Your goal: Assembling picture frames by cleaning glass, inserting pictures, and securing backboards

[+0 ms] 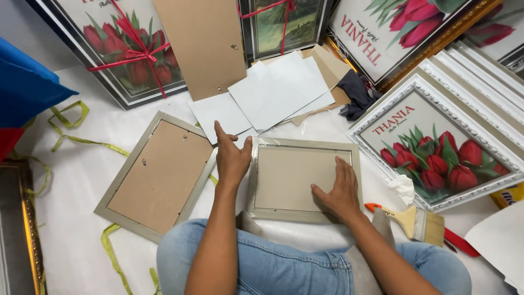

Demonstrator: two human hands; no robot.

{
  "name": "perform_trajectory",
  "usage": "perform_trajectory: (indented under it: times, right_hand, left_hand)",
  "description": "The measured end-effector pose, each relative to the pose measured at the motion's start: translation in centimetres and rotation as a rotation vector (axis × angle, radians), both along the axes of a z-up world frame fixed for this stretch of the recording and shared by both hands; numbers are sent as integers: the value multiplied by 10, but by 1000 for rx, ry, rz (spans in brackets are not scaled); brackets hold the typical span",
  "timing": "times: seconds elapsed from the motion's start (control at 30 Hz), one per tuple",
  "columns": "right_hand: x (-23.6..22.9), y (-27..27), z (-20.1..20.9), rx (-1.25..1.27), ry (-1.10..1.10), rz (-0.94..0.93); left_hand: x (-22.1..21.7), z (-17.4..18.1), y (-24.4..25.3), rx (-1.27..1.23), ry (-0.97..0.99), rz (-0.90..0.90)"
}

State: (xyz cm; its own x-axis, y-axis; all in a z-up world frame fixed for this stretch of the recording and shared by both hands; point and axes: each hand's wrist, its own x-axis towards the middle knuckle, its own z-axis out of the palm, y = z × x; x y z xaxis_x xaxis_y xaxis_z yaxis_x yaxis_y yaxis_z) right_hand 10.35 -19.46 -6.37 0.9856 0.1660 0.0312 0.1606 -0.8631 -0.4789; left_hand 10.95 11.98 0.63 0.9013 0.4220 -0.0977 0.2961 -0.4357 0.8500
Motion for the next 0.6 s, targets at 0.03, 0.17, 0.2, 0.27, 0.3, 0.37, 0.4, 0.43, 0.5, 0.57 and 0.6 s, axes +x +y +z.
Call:
perform_trajectory:
  times: [0.03,0.17,0.2,0.27,0.3,0.37,0.4,0.43,0.5,0.57,0.6]
  right_hand:
    - [12,1,-2,5,-77,48]
    - [84,25,30,-95,15,101]
    - [106,27,27,-102,14,95]
    - [152,34,22,-213,69,131]
    - [169,35,19,-218,69,131]
    - [202,39,10,-311,71,91]
    - [213,34,0,-315,75,99]
    - [223,29,-10,-411,93,95]
    - [232,24,-22,-511,119,98]
    - [234,23,-21,-634,0,151]
    - [242,16,-35,-636,0,150]
  left_hand:
    - [1,6,-2,-38,-31,65]
    - [9,17,-8,-140,-77,119]
    - [10,16,-7,-147,-77,114]
    - [11,14,-4,-162,-32,116]
    - [13,15,-1,-166,-33,117]
    - [13,18,4,-207,-6,144]
    - [14,17,7,-211,-2,152]
    - [15,17,10,-220,-5,164]
    - [13,17,11,-233,1,184]
    - [15,19,11,-263,-18,175]
    - [15,19,12,-265,-18,174]
